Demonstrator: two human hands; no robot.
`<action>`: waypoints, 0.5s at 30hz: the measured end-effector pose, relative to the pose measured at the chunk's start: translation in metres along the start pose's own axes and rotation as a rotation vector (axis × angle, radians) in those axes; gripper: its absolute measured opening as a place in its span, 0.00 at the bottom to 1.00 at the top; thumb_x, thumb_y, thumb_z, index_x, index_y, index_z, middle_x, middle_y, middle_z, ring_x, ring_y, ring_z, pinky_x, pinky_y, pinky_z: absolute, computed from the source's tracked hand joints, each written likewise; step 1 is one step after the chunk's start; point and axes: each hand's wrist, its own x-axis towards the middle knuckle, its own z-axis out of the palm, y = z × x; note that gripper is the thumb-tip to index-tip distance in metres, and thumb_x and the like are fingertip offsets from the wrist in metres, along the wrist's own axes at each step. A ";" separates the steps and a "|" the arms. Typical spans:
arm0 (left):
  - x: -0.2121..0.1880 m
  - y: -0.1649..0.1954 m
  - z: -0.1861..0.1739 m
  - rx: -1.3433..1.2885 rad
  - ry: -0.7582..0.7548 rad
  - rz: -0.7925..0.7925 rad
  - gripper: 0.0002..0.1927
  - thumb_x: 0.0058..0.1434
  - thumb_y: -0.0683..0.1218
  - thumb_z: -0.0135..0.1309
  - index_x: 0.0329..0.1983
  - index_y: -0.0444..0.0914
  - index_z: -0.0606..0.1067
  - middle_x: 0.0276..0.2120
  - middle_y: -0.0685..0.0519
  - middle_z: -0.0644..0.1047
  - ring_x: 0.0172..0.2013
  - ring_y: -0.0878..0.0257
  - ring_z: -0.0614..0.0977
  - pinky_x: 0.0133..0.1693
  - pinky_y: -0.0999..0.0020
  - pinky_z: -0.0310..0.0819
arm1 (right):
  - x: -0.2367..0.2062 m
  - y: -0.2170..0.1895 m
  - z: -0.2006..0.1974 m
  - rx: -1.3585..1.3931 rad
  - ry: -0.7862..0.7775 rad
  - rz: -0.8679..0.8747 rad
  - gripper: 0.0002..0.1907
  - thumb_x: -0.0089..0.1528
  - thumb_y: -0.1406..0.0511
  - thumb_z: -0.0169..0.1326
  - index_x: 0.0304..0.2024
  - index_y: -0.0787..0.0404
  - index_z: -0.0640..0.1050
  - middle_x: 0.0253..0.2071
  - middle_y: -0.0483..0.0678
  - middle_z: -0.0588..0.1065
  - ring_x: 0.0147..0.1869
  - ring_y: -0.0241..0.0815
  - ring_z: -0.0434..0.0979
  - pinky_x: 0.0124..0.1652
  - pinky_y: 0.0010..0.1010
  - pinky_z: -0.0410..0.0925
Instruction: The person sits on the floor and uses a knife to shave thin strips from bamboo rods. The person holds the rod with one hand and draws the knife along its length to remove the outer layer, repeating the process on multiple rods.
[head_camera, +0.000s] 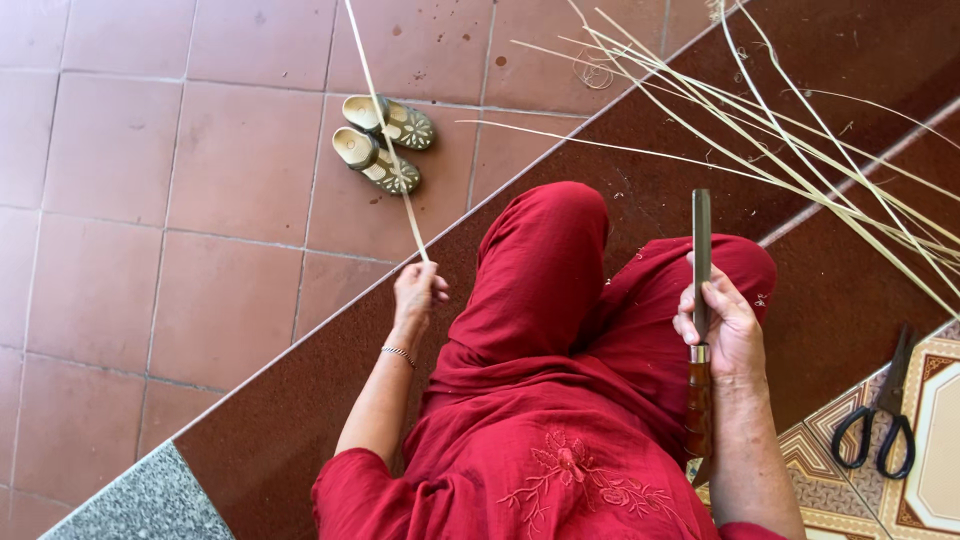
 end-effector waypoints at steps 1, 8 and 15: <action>0.003 -0.004 -0.003 0.010 -0.032 -0.074 0.10 0.69 0.47 0.52 0.43 0.35 0.73 0.24 0.50 0.78 0.18 0.64 0.77 0.20 0.70 0.71 | 0.001 0.004 0.002 0.006 -0.005 0.003 0.21 0.74 0.68 0.46 0.68 0.69 0.69 0.34 0.54 0.75 0.25 0.42 0.74 0.26 0.28 0.70; 0.017 -0.005 -0.039 0.170 -0.102 -0.269 0.12 0.66 0.44 0.50 0.45 0.32 0.78 0.25 0.49 0.80 0.19 0.64 0.78 0.21 0.68 0.74 | -0.007 0.026 0.026 0.003 -0.002 0.014 0.22 0.73 0.68 0.46 0.69 0.68 0.69 0.35 0.54 0.76 0.25 0.45 0.74 0.26 0.30 0.69; 0.021 -0.002 -0.069 0.150 -0.134 -0.291 0.09 0.63 0.41 0.52 0.47 0.39 0.75 0.27 0.49 0.80 0.18 0.64 0.78 0.20 0.69 0.69 | -0.026 0.035 0.064 -0.005 -0.061 -0.012 0.23 0.74 0.67 0.48 0.70 0.69 0.69 0.36 0.55 0.76 0.24 0.45 0.74 0.27 0.31 0.69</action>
